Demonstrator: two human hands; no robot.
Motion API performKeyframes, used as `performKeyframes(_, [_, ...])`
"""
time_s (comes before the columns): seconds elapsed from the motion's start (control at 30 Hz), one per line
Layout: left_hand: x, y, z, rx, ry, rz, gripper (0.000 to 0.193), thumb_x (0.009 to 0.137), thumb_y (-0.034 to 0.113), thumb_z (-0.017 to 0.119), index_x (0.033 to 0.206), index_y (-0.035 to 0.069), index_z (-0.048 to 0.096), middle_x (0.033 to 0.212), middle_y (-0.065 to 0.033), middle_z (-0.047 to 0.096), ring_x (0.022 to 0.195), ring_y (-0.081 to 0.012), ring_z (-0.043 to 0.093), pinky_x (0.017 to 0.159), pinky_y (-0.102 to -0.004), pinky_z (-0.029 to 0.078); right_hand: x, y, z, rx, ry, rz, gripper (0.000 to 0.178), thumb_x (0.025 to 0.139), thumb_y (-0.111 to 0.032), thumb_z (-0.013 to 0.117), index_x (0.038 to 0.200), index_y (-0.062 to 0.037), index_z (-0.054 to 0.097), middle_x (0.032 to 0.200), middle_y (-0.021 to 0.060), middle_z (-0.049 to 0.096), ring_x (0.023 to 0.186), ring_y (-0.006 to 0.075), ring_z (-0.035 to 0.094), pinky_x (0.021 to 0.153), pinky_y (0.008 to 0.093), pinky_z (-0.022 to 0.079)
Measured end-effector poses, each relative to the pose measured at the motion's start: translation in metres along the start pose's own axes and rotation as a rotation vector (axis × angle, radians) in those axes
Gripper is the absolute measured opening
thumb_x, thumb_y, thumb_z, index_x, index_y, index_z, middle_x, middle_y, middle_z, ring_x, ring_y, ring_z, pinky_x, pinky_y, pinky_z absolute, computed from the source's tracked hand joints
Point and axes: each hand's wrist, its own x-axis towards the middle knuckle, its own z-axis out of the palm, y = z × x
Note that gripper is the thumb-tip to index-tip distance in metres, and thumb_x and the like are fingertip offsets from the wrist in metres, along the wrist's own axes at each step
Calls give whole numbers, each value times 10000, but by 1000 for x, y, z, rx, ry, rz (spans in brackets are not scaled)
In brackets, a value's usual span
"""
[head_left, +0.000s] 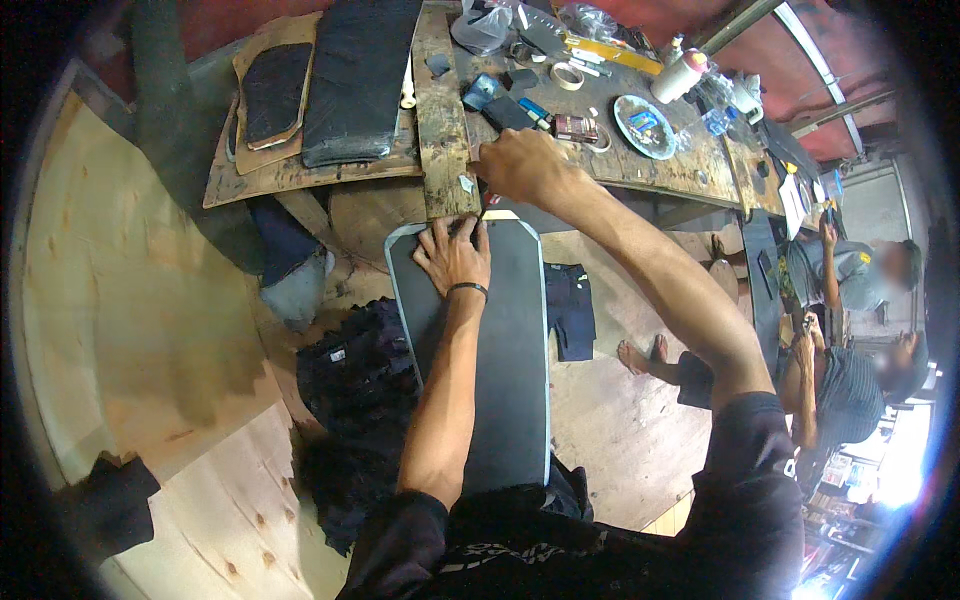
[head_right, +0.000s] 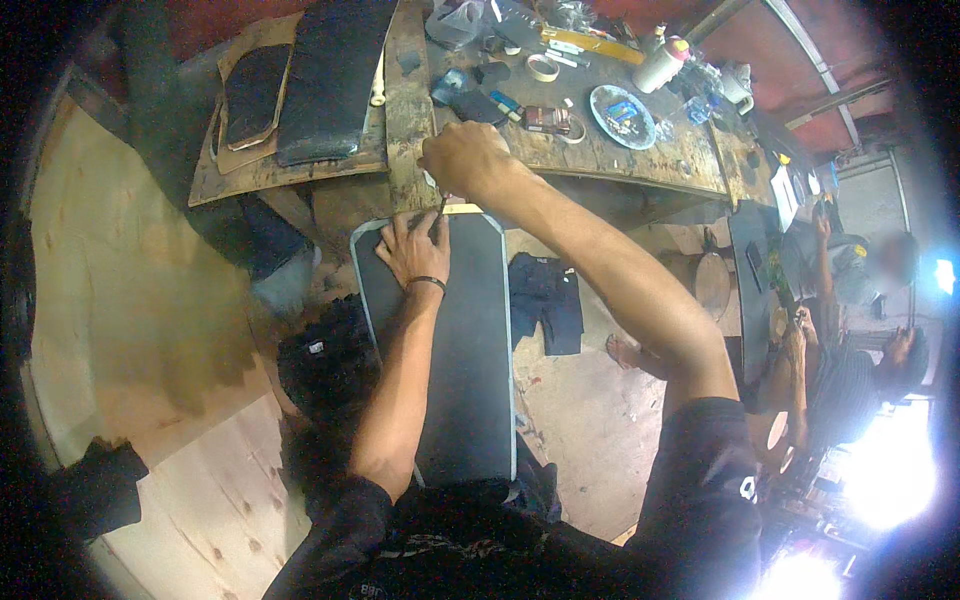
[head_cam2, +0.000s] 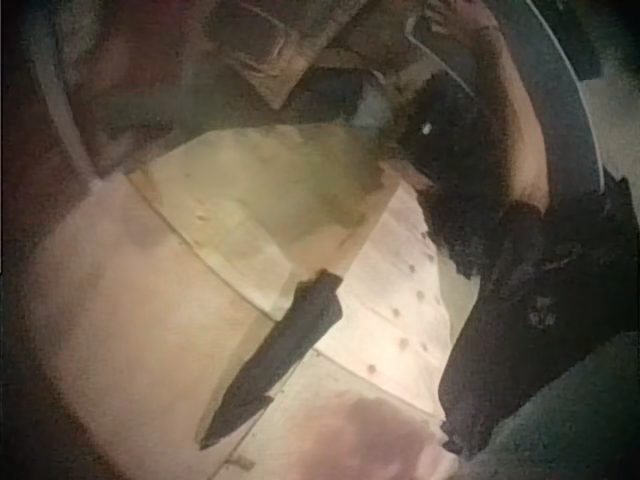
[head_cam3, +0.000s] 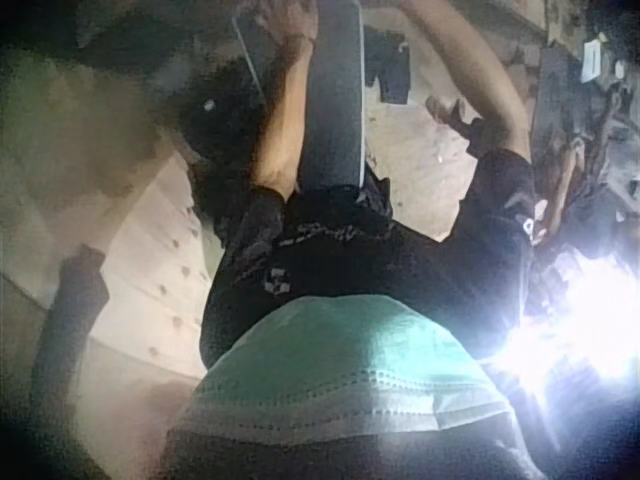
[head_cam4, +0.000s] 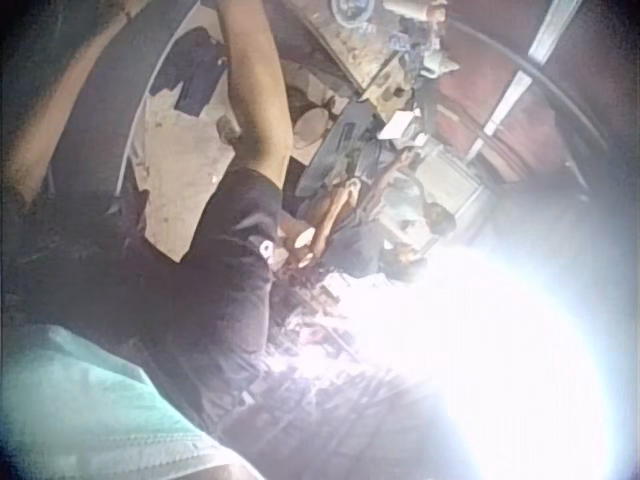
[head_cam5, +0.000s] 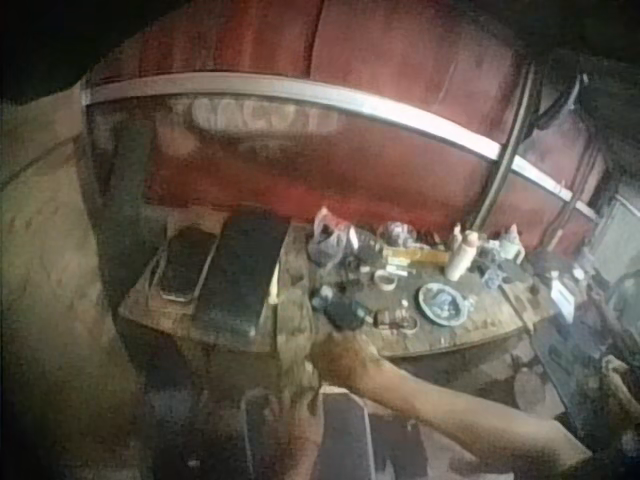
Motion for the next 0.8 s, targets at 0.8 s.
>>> performKeyframes(0.8, [0, 0, 2, -2, -13, 6, 331, 1014, 468, 652, 1255, 256, 735, 1392, -64, 606, 1398, -337, 441, 1109, -551, 324, 7, 0, 8, -70, 110, -113, 235, 965, -242, 667, 1025, -45, 778, 952, 216, 775, 940, 406, 780, 777, 513, 635])
